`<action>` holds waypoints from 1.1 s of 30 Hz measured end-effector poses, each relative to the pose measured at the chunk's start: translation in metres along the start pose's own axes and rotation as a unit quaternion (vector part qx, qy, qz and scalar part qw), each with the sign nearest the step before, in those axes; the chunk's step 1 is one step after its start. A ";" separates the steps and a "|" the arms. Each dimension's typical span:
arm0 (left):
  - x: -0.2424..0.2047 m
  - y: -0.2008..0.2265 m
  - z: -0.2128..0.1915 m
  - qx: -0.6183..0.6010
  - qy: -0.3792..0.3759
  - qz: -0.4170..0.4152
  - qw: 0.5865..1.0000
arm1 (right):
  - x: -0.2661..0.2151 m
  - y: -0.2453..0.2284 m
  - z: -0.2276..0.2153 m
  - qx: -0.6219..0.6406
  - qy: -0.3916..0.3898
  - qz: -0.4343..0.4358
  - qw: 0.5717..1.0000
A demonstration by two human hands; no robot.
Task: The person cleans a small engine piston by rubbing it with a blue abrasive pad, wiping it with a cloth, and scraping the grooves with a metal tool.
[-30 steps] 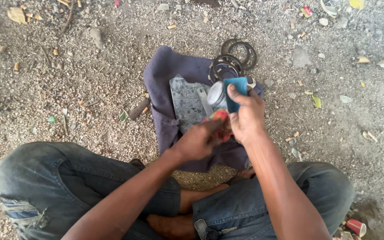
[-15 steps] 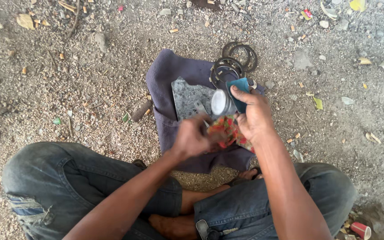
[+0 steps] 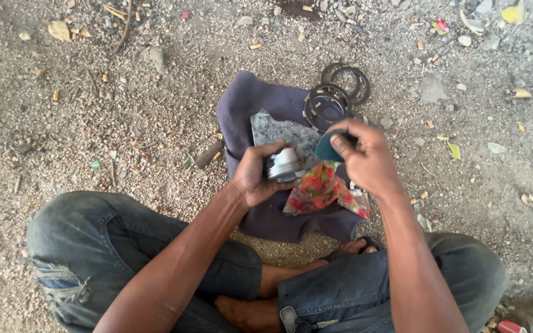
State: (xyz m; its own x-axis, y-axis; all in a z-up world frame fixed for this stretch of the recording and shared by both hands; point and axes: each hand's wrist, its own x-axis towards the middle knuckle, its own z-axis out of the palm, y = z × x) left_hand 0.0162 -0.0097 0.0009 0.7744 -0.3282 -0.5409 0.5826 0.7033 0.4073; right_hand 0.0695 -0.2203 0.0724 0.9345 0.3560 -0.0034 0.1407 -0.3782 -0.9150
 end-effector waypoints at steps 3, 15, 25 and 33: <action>0.002 -0.001 0.006 0.012 0.008 0.052 0.999 | -0.013 -0.003 0.013 0.026 -0.019 -0.057 0.998; -0.006 -0.014 0.004 0.281 0.028 0.255 0.925 | -0.036 -0.020 0.085 -0.323 -0.002 -0.236 0.917; 0.001 -0.005 0.016 0.350 0.224 0.159 0.896 | -0.021 -0.011 0.089 -0.308 -0.101 -0.093 0.941; 0.003 -0.002 0.023 -0.024 0.194 0.083 0.977 | -0.021 0.010 0.089 -0.129 -0.109 -0.096 0.981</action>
State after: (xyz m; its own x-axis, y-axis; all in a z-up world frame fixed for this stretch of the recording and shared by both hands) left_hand 0.0232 -0.0269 0.0157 0.6999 0.0498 -0.7125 0.4372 0.7589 0.4826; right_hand 0.0220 -0.1557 0.0276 0.7949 0.6049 0.0474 0.4119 -0.4806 -0.7742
